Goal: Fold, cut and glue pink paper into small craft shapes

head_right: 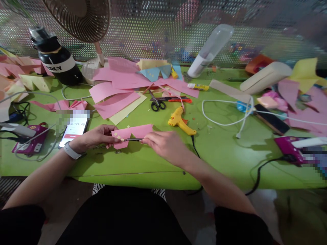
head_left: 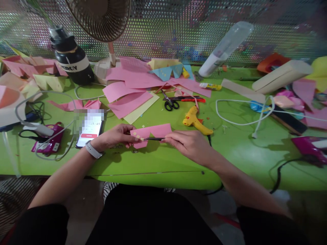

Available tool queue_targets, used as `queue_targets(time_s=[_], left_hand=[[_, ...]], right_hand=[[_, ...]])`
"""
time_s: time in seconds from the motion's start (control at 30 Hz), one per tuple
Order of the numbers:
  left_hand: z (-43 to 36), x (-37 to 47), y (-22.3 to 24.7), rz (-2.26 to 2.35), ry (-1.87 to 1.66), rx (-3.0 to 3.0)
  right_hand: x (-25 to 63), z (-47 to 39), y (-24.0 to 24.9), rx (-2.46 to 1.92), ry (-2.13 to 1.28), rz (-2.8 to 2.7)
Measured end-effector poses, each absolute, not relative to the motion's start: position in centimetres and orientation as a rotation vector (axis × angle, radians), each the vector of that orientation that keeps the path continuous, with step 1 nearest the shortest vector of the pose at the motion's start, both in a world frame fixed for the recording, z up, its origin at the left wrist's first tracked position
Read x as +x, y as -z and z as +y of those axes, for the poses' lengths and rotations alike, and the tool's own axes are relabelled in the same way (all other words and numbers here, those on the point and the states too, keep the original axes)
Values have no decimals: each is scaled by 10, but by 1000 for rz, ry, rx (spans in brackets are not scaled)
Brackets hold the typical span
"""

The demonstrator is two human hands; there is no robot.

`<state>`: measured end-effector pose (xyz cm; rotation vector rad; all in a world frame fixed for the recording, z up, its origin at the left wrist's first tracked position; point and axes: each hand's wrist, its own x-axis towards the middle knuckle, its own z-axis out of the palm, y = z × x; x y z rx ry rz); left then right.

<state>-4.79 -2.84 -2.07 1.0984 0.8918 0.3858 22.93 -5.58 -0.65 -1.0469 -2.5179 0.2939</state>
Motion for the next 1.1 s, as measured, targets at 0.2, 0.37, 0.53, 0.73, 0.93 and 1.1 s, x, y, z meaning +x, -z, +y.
queue_targets(time_s=[0.2, 0.37, 0.53, 0.73, 0.93, 1.1], left_hand=[[-27, -50, 23, 865, -432, 1079], [-28, -50, 23, 879, -466, 1064], [-29, -49, 22, 898, -478, 1051], [-30, -48, 21, 921, -465, 1031], [-30, -49, 25, 891, -484, 1012], [-28, -51, 28, 876, -462, 1026]], right_hand=[[228, -55, 13, -1134, -385, -2468], [226, -55, 17, -1221, -434, -2446], [225, -56, 20, -1288, -539, -2411], [225, -57, 21, -1339, -631, -2371], [223, -57, 21, -1336, -681, -2342], [223, -58, 20, -1326, -652, -2340]])
